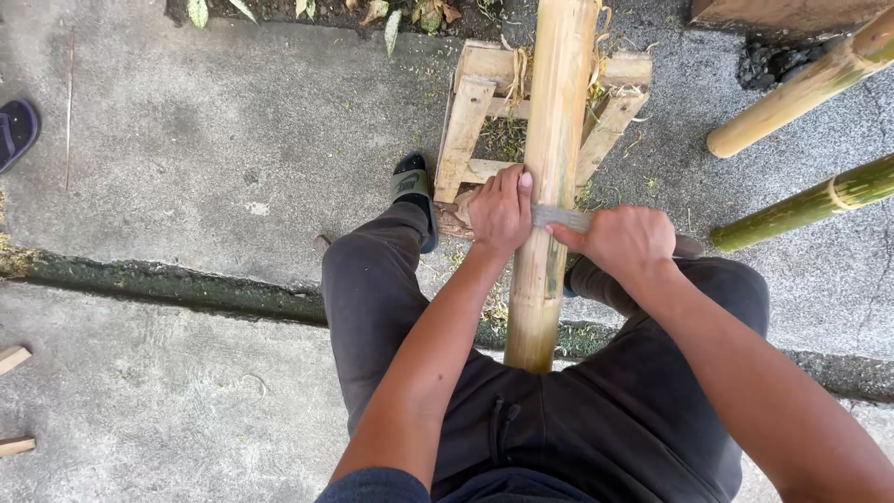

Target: Scraping the outer layer of a bamboo pole with a knife while sitting at a wooden stand.

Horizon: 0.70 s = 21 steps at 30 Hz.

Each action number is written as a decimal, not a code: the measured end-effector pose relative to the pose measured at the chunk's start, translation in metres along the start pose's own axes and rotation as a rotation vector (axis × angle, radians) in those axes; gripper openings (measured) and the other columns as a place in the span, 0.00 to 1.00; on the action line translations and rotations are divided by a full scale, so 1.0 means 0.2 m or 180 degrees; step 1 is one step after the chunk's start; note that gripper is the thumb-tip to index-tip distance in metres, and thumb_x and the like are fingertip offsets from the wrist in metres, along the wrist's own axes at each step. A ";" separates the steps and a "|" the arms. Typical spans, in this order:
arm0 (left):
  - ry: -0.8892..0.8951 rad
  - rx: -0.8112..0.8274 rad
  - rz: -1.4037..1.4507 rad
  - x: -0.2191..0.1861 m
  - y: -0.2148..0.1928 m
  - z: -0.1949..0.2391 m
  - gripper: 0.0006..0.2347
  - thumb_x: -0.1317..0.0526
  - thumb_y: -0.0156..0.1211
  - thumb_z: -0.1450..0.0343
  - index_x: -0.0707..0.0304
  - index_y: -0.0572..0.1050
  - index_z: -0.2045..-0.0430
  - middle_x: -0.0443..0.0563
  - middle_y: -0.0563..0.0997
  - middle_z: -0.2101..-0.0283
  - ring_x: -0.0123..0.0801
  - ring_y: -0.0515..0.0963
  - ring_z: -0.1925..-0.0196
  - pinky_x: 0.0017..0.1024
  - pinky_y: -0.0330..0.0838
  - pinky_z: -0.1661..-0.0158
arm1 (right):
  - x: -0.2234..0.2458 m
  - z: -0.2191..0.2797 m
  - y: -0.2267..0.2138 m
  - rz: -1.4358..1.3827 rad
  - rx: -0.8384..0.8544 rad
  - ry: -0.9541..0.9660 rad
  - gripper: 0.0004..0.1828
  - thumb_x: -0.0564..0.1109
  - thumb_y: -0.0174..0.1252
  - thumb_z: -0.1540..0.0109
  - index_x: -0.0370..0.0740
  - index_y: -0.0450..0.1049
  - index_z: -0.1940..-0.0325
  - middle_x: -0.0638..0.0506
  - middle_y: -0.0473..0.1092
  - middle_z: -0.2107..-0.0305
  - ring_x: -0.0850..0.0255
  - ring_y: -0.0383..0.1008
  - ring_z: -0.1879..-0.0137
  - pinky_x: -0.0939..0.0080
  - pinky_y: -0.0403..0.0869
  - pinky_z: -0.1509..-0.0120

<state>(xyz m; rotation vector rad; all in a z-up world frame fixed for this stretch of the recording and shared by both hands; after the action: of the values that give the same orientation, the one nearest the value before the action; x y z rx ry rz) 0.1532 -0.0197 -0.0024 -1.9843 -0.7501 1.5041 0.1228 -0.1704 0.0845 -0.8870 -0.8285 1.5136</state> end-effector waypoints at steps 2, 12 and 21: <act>-0.0164 0.0278 -0.0154 0.04 0.10 -0.17 0.18 0.51 0.33 0.19 0.63 0.71 0.49 0.61 0.82 0.55 0.49 0.82 0.59 0.45 0.73 0.58 | -0.04 -0.10 -0.04 -0.0043 -0.0001 0.0071 0.47 0.86 0.44 0.40 0.41 0.83 0.72 0.42 0.77 0.76 0.48 0.82 0.67 0.49 0.77 0.63; -0.0106 0.0179 -0.0524 0.03 0.15 -0.74 0.17 0.51 0.34 0.20 0.58 0.71 0.48 0.53 0.79 0.49 0.40 0.75 0.46 0.40 0.61 0.45 | -0.18 -0.51 -0.26 -0.0079 -0.0095 0.0400 0.51 0.88 0.44 0.38 0.36 0.84 0.68 0.41 0.79 0.73 0.48 0.82 0.63 0.50 0.76 0.60; 0.0081 0.0005 -0.0652 0.05 0.20 -1.24 0.18 0.51 0.38 0.21 0.62 0.72 0.48 0.53 0.79 0.51 0.40 0.75 0.48 0.41 0.62 0.45 | -0.30 -0.90 -0.40 -0.0220 -0.0554 0.0540 0.51 0.88 0.48 0.38 0.35 0.83 0.68 0.38 0.77 0.74 0.46 0.80 0.66 0.49 0.75 0.63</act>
<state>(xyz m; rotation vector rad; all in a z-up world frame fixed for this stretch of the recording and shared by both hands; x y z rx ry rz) 0.3996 -0.0623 0.0208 -1.8594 -0.9112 1.3568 0.3240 -0.2160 0.0754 -1.0880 -0.8660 1.3007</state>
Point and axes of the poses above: each hand's wrist, its own z-axis away from the middle knuckle, its own y-axis out of the palm, x = y × z, the point moved 10 cm from there along -z, towards the middle knuckle
